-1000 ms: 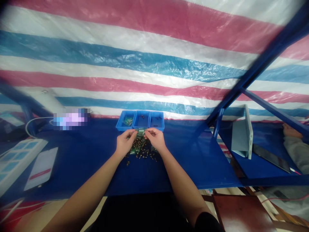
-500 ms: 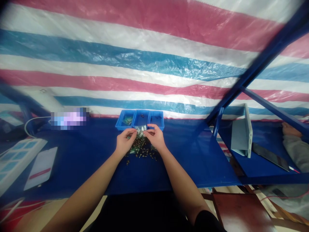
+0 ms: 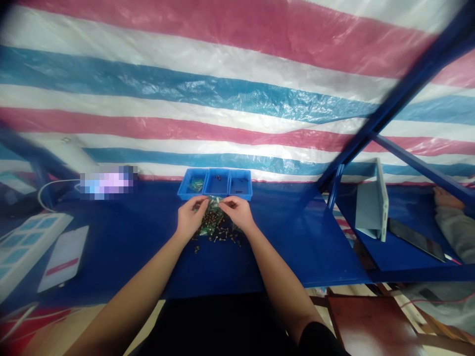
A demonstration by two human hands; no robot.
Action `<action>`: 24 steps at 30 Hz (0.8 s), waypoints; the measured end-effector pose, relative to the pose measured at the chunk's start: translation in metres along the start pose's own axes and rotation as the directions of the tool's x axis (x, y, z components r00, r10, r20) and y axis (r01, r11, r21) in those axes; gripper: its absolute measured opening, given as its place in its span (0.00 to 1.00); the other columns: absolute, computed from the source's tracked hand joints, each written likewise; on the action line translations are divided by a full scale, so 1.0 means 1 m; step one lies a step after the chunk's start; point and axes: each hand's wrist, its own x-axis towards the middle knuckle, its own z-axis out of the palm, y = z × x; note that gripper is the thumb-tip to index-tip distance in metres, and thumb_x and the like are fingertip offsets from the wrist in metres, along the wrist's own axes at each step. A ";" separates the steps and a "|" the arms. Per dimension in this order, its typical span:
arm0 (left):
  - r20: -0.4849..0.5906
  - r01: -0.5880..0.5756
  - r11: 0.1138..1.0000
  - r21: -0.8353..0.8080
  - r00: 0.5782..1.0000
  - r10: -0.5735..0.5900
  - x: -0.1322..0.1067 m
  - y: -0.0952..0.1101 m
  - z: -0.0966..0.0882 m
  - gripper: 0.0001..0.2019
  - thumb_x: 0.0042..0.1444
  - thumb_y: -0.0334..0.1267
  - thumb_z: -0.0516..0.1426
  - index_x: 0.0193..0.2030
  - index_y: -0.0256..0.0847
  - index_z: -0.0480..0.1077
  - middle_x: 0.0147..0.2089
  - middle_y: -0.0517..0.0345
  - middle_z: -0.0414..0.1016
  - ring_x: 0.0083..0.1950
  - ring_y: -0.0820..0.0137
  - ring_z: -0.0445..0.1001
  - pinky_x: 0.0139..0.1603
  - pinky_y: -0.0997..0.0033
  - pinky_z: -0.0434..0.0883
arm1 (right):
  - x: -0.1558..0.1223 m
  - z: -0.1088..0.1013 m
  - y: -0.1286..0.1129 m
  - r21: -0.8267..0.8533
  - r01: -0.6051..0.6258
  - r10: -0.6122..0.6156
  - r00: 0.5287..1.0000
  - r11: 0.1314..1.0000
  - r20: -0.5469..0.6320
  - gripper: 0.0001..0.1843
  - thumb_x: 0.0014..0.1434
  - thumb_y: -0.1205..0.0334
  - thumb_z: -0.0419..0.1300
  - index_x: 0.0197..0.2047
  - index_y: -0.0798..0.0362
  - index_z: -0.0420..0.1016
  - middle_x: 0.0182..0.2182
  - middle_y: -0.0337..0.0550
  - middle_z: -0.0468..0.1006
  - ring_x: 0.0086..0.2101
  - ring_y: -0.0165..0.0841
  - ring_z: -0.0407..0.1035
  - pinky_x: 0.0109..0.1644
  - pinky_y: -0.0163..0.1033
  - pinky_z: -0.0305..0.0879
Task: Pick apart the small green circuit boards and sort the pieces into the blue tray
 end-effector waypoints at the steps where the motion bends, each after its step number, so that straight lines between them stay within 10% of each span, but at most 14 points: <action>1: -0.006 -0.018 1.000 0.012 1.000 0.018 0.000 0.001 0.000 0.12 0.58 0.46 0.58 0.42 0.41 0.77 0.41 0.54 0.80 0.36 0.69 0.77 0.39 0.71 0.74 | 0.000 0.000 0.000 0.008 -0.007 0.006 1.000 1.000 0.010 0.13 0.49 0.51 0.68 0.32 0.52 0.79 0.27 0.42 0.80 0.27 0.35 0.73 0.33 0.39 0.71; 24: 0.048 0.054 0.999 -0.009 0.997 -0.053 -0.002 -0.003 0.004 0.15 0.55 0.45 0.61 0.47 0.43 0.70 0.38 0.57 0.81 0.32 0.70 0.77 0.39 0.69 0.74 | 0.000 0.001 0.002 0.049 -0.035 0.037 0.999 0.998 -0.033 0.15 0.49 0.52 0.67 0.35 0.51 0.71 0.31 0.42 0.81 0.31 0.35 0.76 0.37 0.40 0.73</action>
